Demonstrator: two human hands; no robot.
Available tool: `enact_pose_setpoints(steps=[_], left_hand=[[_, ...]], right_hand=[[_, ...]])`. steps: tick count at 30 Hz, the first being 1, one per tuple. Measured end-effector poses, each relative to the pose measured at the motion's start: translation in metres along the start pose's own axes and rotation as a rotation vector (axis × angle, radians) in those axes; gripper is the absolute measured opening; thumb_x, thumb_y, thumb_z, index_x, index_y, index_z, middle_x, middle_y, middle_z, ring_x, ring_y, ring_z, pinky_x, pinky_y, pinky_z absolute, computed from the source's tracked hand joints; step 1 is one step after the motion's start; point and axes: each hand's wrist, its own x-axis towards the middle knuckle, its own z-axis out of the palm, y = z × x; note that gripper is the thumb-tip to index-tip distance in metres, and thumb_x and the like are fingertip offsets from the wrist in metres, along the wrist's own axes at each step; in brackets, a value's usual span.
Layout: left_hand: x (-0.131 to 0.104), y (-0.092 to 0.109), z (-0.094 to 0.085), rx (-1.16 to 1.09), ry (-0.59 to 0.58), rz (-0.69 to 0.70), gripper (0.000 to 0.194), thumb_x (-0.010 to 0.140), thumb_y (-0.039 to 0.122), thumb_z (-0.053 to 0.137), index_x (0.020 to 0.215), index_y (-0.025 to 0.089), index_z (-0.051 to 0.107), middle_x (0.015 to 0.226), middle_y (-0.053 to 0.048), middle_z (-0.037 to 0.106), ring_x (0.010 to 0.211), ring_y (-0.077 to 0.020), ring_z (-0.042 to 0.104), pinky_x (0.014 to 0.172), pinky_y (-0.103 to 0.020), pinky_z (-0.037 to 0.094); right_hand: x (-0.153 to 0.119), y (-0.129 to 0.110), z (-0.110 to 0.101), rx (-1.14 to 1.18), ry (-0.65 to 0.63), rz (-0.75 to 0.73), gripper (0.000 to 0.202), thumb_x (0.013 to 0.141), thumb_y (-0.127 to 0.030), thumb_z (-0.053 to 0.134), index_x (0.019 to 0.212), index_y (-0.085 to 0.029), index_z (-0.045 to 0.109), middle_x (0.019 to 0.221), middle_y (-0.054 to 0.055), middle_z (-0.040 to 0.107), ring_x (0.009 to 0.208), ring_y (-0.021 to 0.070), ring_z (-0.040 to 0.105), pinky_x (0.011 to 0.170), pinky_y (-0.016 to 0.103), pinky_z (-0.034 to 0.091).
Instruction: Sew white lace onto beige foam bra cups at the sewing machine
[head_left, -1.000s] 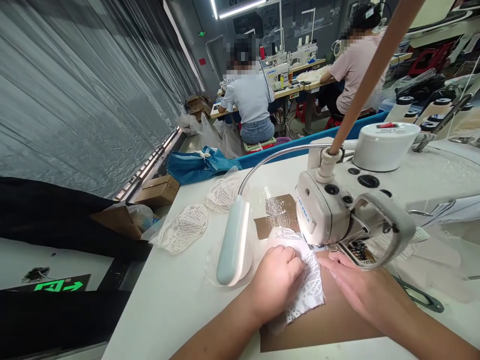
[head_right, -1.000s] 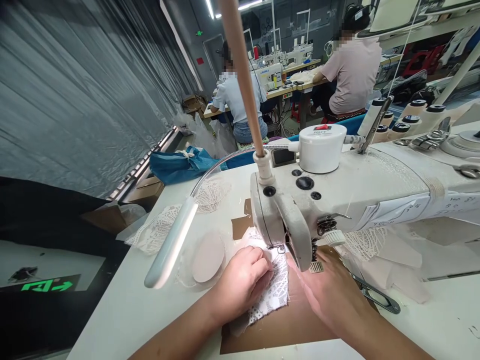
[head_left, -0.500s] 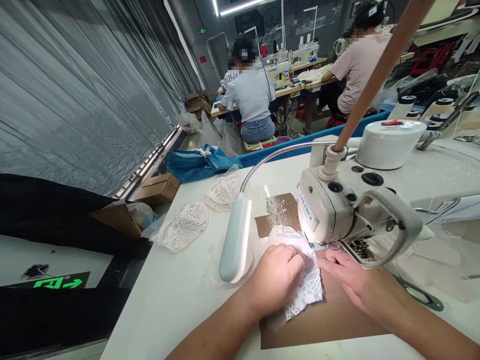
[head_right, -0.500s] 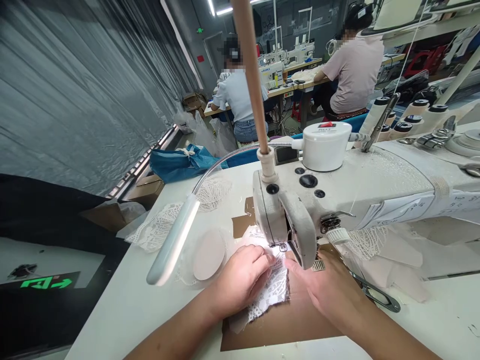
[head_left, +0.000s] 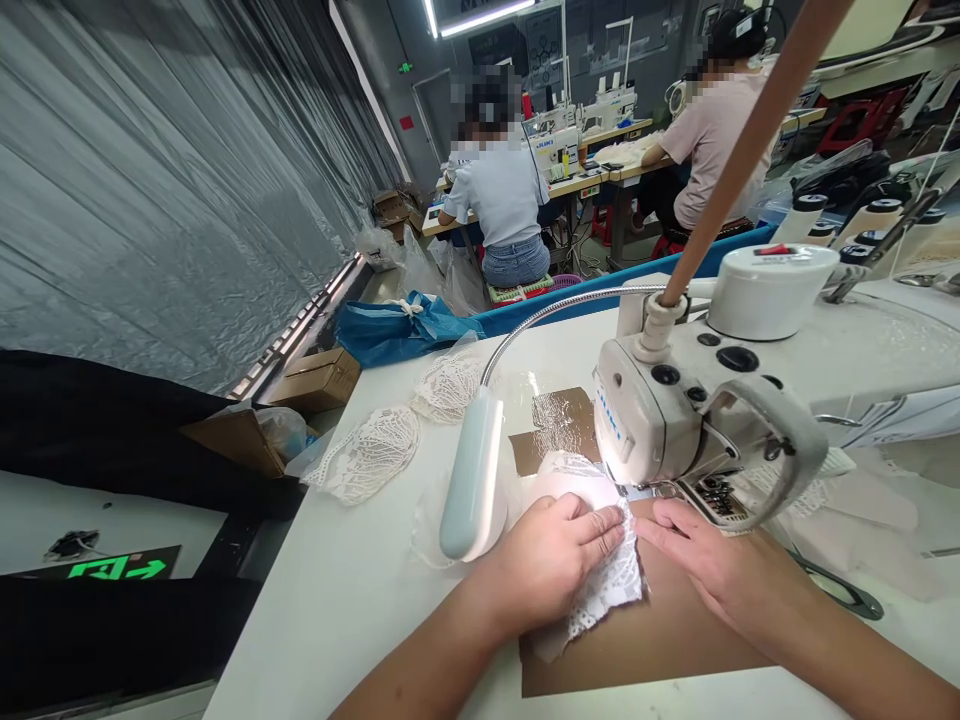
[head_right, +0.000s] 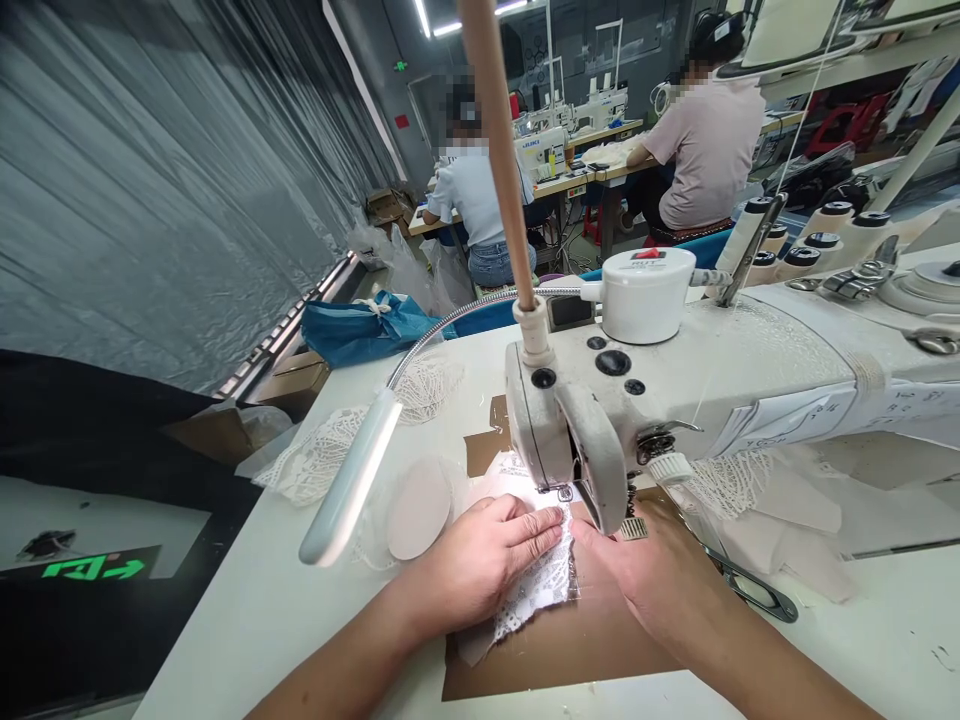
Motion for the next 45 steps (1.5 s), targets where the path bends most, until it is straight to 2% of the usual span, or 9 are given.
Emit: enact_pose_setpoints(steps=[7, 11, 14, 18, 21, 26, 29, 38, 45], left_hand=[[0.003, 0.003, -0.005, -0.007, 0.046, -0.031, 0.043, 0.094, 0.023, 0.041, 0.136, 0.013, 0.047, 0.144, -0.003, 0.047, 0.092, -0.0225, 0.051, 0.080, -0.035, 0.048], [0.006, 0.003, -0.007, -0.035, 0.073, -0.051, 0.042, 0.097, 0.029, 0.038, 0.132, 0.012, 0.051, 0.140, -0.006, 0.051, 0.095, -0.0239, 0.052, 0.081, -0.037, 0.047], [0.007, 0.003, -0.008, -0.042, 0.080, -0.058, 0.044, 0.097, 0.034, 0.038, 0.132, 0.011, 0.051, 0.140, -0.007, 0.051, 0.094, -0.0248, 0.052, 0.082, -0.039, 0.047], [0.008, 0.002, -0.007, -0.034, 0.103, -0.072, 0.047, 0.096, 0.036, 0.038, 0.134, 0.011, 0.049, 0.142, -0.007, 0.049, 0.093, -0.0252, 0.051, 0.079, -0.039, 0.047], [0.008, 0.002, -0.007, -0.029, 0.104, -0.073, 0.046, 0.096, 0.036, 0.038, 0.133, 0.011, 0.051, 0.141, -0.009, 0.050, 0.093, -0.0252, 0.052, 0.078, -0.039, 0.047], [0.009, 0.004, -0.008, -0.017, 0.082, -0.078, 0.046, 0.096, 0.037, 0.037, 0.131, 0.011, 0.051, 0.140, -0.010, 0.050, 0.094, -0.0250, 0.052, 0.078, -0.038, 0.046], [0.009, 0.003, -0.008, 0.009, 0.069, -0.063, 0.047, 0.097, 0.038, 0.035, 0.132, 0.011, 0.050, 0.142, -0.010, 0.049, 0.094, -0.0248, 0.052, 0.077, -0.038, 0.046], [0.010, 0.001, -0.011, 0.030, 0.043, -0.026, 0.046, 0.097, 0.037, 0.034, 0.132, 0.011, 0.050, 0.140, -0.012, 0.049, 0.094, -0.0245, 0.052, 0.081, -0.037, 0.046], [0.013, -0.001, -0.013, 0.004, 0.050, -0.036, 0.046, 0.096, 0.037, 0.035, 0.131, 0.011, 0.049, 0.137, -0.012, 0.053, 0.094, -0.0243, 0.052, 0.081, -0.037, 0.047]], right_hand=[[-0.002, 0.001, 0.003, -0.070, 0.021, -0.016, 0.058, 0.078, -0.005, 0.034, 0.122, -0.030, 0.061, 0.095, 0.006, 0.067, 0.057, 0.0142, 0.055, 0.050, 0.026, 0.040], [0.001, 0.004, 0.001, -0.124, 0.006, -0.042, 0.058, 0.074, -0.003, 0.038, 0.119, -0.028, 0.063, 0.094, 0.007, 0.069, 0.074, 0.0177, 0.064, 0.057, 0.026, 0.047], [0.001, 0.005, 0.003, -0.170, 0.015, -0.052, 0.059, 0.069, -0.005, 0.041, 0.120, -0.026, 0.063, 0.090, 0.009, 0.070, 0.084, 0.0227, 0.065, 0.066, 0.031, 0.051], [-0.001, 0.002, 0.002, -0.118, 0.062, -0.028, 0.056, 0.077, -0.004, 0.037, 0.125, -0.025, 0.059, 0.102, 0.010, 0.069, 0.089, 0.0225, 0.063, 0.072, 0.033, 0.050], [-0.001, -0.004, -0.005, 0.032, 0.049, -0.083, 0.053, 0.082, -0.004, 0.034, 0.124, -0.024, 0.056, 0.108, 0.009, 0.066, 0.082, 0.0196, 0.061, 0.072, 0.033, 0.046], [-0.005, -0.009, -0.006, 0.228, -0.031, -0.115, 0.040, 0.081, -0.003, 0.034, 0.104, -0.023, 0.060, 0.079, 0.003, 0.060, 0.069, 0.0188, 0.053, 0.062, 0.031, 0.036], [-0.009, -0.009, -0.002, 0.286, -0.066, -0.104, 0.036, 0.082, -0.004, 0.035, 0.101, -0.024, 0.059, 0.077, 0.002, 0.058, 0.070, 0.0189, 0.051, 0.063, 0.031, 0.033], [-0.011, -0.012, -0.002, 0.281, -0.010, -0.093, 0.032, 0.086, -0.006, 0.035, 0.099, -0.025, 0.057, 0.076, 0.001, 0.057, 0.066, 0.0178, 0.048, 0.060, 0.031, 0.026], [-0.003, -0.012, -0.011, 0.212, 0.012, -0.114, 0.034, 0.084, -0.003, 0.036, 0.099, -0.023, 0.059, 0.074, 0.001, 0.060, 0.067, 0.0177, 0.053, 0.060, 0.030, 0.031]])
